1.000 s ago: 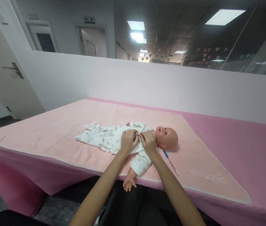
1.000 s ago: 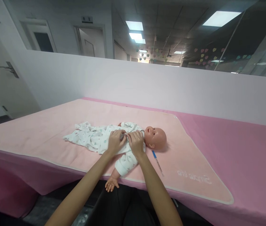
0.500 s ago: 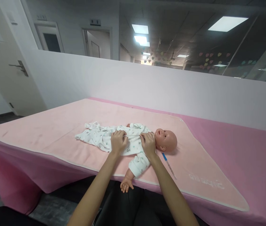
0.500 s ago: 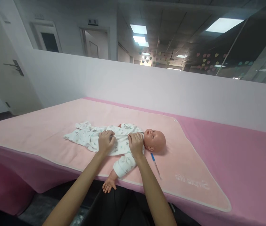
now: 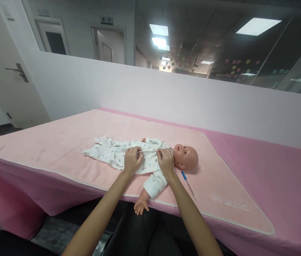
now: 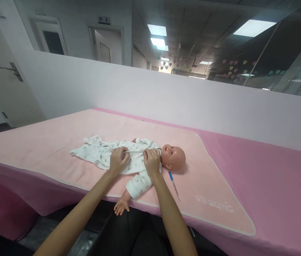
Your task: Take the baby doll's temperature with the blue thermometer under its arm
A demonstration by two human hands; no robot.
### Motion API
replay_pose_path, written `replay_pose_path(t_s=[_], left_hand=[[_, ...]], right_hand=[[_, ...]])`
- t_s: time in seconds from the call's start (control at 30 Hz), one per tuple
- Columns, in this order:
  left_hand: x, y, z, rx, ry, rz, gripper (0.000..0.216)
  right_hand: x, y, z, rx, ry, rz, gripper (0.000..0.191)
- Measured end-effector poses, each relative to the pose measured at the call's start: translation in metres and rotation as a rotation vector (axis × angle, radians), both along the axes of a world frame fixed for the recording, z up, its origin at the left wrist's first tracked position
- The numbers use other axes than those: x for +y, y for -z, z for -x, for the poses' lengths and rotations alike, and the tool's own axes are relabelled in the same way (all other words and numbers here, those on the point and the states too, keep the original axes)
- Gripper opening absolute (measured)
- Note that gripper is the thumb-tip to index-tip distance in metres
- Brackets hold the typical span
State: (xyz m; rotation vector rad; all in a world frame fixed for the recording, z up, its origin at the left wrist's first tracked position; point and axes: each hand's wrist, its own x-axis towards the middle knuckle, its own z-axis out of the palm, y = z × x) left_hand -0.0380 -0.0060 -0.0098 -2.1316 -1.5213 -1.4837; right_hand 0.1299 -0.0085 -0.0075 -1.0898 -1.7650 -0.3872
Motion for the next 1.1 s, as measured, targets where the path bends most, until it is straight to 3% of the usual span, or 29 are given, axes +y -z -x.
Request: replay_pose_path(t_s=[0.4, 1.1], left_hand=[[-0.0065, -0.0040, -0.0007, 0.057, 0.038, 0.004, 0.019], [-0.0049, 0.0000, -0.0019, 0.037, 0.032, -0.102, 0.020]], right_hand=[[0.0009, 0.0009, -0.0002, 0.017, -0.009, 0.003, 0.016], [0.0003, 0.0010, -0.0005, 0.028, -0.014, 0.002, 0.016]])
